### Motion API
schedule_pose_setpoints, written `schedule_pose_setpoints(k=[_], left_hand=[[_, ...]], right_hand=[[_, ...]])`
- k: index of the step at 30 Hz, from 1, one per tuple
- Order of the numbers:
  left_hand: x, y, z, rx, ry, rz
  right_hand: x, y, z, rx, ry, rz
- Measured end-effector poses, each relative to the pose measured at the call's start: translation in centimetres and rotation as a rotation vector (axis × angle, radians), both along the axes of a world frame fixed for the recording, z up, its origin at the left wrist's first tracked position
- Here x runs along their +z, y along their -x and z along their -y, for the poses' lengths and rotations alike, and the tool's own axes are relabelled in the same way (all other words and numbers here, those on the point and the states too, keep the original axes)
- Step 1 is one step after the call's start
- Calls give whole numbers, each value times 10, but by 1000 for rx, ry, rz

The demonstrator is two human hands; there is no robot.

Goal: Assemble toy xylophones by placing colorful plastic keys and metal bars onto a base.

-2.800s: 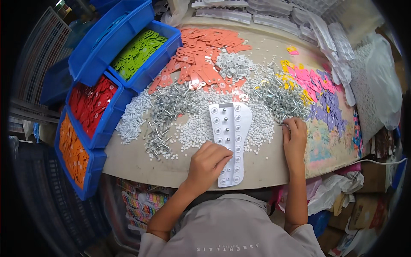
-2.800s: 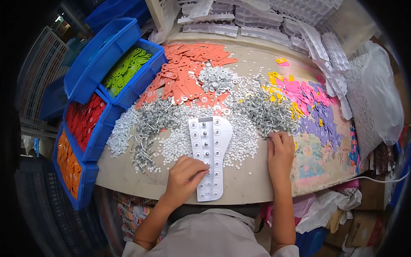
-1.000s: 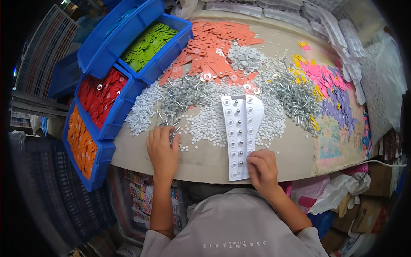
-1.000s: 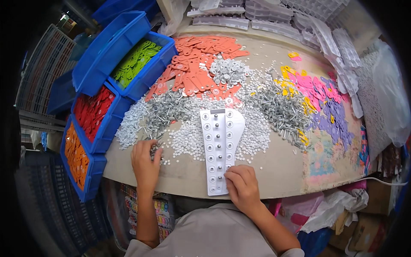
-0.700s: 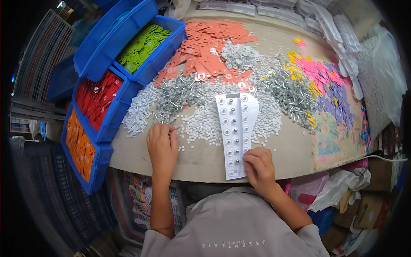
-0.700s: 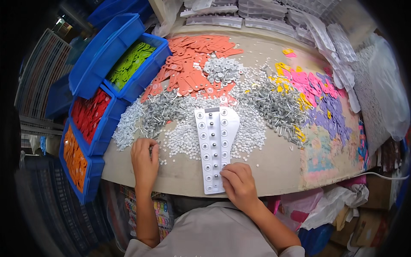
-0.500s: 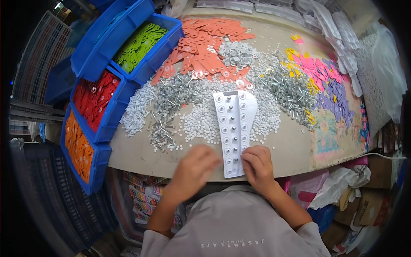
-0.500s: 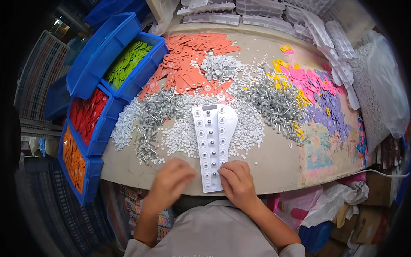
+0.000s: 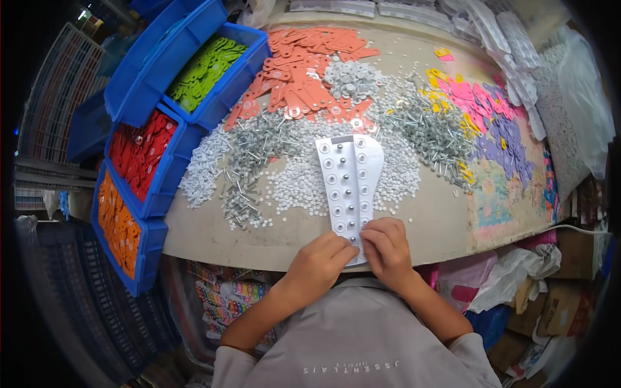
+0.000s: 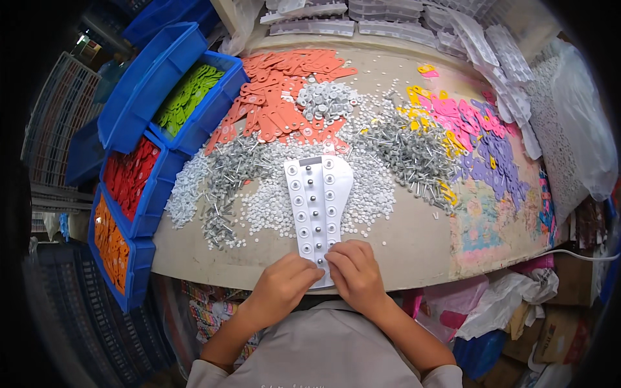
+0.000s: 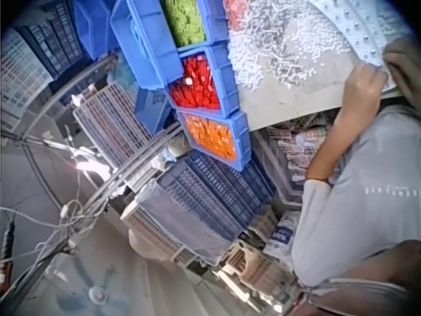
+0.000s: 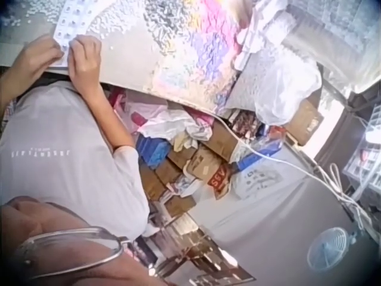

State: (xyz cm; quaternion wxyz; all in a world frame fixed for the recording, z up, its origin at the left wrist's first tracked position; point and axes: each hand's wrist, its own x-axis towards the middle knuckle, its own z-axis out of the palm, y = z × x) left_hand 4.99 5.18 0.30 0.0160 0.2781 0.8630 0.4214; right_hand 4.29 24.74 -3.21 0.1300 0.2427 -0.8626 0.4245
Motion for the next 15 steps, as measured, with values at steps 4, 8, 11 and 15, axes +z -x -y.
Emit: schedule_pose_setpoints(k=[4, 8, 11, 15], left_hand=[[0, -2, -2, 7, 51, -54], [-1, -7, -4, -40, 231, -182], [-6, -13, -2, 29, 156, -210], [-6, 0, 11, 404, 189, -200]], right_hand=[[1, 1, 0, 7, 1, 0], [1, 1, 0, 6, -5, -3], [3, -1, 1, 13, 35, 13], [2, -9, 1, -5, 40, 20]])
